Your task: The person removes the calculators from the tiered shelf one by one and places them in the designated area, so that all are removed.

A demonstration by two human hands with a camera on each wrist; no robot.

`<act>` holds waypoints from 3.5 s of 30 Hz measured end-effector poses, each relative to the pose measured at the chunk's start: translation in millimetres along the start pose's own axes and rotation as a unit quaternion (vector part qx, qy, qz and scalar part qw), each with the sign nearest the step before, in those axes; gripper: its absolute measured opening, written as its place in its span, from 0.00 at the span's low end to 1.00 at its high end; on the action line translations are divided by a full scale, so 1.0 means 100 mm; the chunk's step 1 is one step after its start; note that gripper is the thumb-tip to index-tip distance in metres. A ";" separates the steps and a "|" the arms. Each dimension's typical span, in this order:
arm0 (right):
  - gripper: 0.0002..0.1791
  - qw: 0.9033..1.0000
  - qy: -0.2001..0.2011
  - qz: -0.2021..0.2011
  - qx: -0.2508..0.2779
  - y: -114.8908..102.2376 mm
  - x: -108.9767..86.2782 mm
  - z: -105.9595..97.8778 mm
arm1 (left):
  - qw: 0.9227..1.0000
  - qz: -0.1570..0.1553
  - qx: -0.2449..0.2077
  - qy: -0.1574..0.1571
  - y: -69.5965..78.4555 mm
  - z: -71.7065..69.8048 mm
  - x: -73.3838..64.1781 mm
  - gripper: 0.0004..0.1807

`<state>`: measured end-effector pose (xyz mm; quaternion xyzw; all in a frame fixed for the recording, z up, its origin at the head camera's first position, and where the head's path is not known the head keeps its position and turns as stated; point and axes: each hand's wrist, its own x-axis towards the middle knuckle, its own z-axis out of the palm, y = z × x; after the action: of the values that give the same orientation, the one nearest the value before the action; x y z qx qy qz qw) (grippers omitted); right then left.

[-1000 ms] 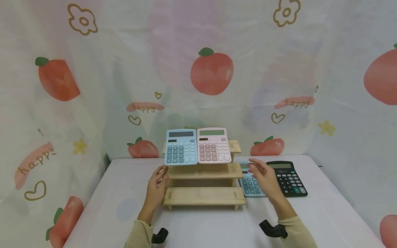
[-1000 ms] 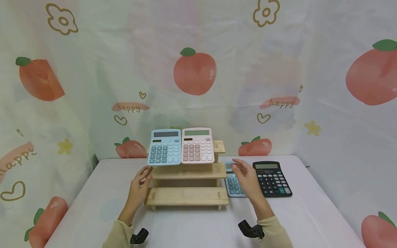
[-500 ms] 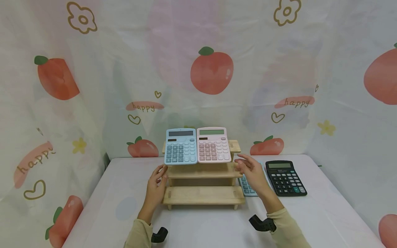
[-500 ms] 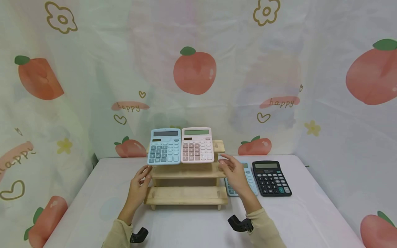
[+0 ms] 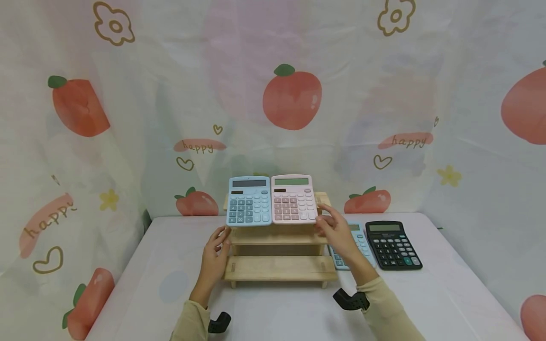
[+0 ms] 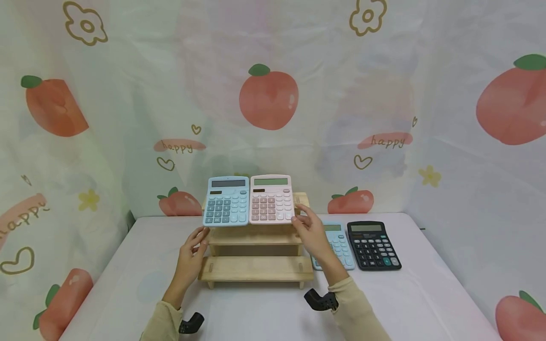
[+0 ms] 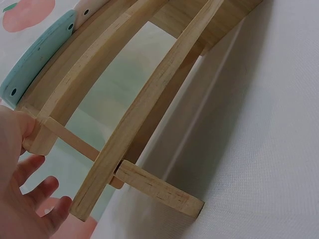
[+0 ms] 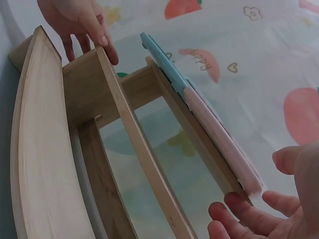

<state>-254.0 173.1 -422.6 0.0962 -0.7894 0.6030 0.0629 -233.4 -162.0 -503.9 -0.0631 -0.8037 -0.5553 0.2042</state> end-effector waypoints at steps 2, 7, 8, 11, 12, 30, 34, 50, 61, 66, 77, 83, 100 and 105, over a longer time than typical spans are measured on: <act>0.29 1.000 -0.006 0.004 0.008 0.00 0.02 0.03 | 1.000 0.000 0.000 0.001 0.00 0.00 0.00 0.21; 0.32 0.999 -0.017 0.019 0.033 0.01 0.06 0.08 | 1.000 0.001 -0.002 0.004 -0.01 0.00 0.00 0.21; 0.33 0.999 -0.020 0.017 0.039 0.02 0.07 0.09 | 1.000 0.000 -0.006 0.005 -0.01 0.01 0.00 0.21; 0.36 0.998 -0.029 0.019 0.054 0.02 0.08 0.11 | 1.000 0.001 -0.005 0.006 -0.02 0.01 0.00 0.21; 0.36 0.998 -0.033 0.018 0.060 0.02 0.08 0.12 | 1.000 0.001 -0.005 0.005 -0.02 0.01 0.00 0.20; 0.38 0.987 -0.061 0.050 0.143 0.04 0.10 0.10 | 1.000 0.002 0.004 0.001 -0.02 0.01 0.01 0.21; 0.38 0.985 -0.065 0.053 0.148 0.02 0.09 0.09 | 1.000 0.003 0.002 0.001 -0.02 0.02 0.01 0.21; 0.37 0.981 -0.058 0.089 0.164 0.03 0.08 0.07 | 1.000 0.001 0.000 0.002 -0.02 0.01 0.00 0.20; 0.37 0.979 -0.058 0.085 0.177 0.02 0.08 0.06 | 1.000 0.004 0.003 0.000 -0.02 0.00 0.01 0.20; 0.37 0.979 -0.056 0.082 0.179 0.02 0.07 0.04 | 1.000 0.006 0.010 0.005 -0.03 0.02 0.03 0.20; 0.38 0.975 -0.060 0.082 0.199 0.06 0.03 0.01 | 1.000 -0.009 0.013 -0.003 -0.03 0.02 -0.01 0.21; 0.39 0.973 -0.060 0.084 0.208 0.04 0.00 -0.01 | 1.000 -0.008 0.014 -0.002 -0.03 0.02 -0.02 0.21; 0.38 0.978 -0.062 0.074 0.187 0.06 -0.05 -0.06 | 1.000 -0.005 0.008 0.000 -0.03 0.02 -0.01 0.21; 0.38 0.978 -0.069 0.064 0.184 0.06 -0.08 -0.10 | 1.000 -0.007 0.011 -0.001 -0.04 0.02 0.00 0.21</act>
<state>-247.9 184.5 -427.0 0.0968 -0.6719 0.7327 -0.0494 -235.2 -161.4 -508.4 -0.0558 -0.8103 -0.5481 0.1996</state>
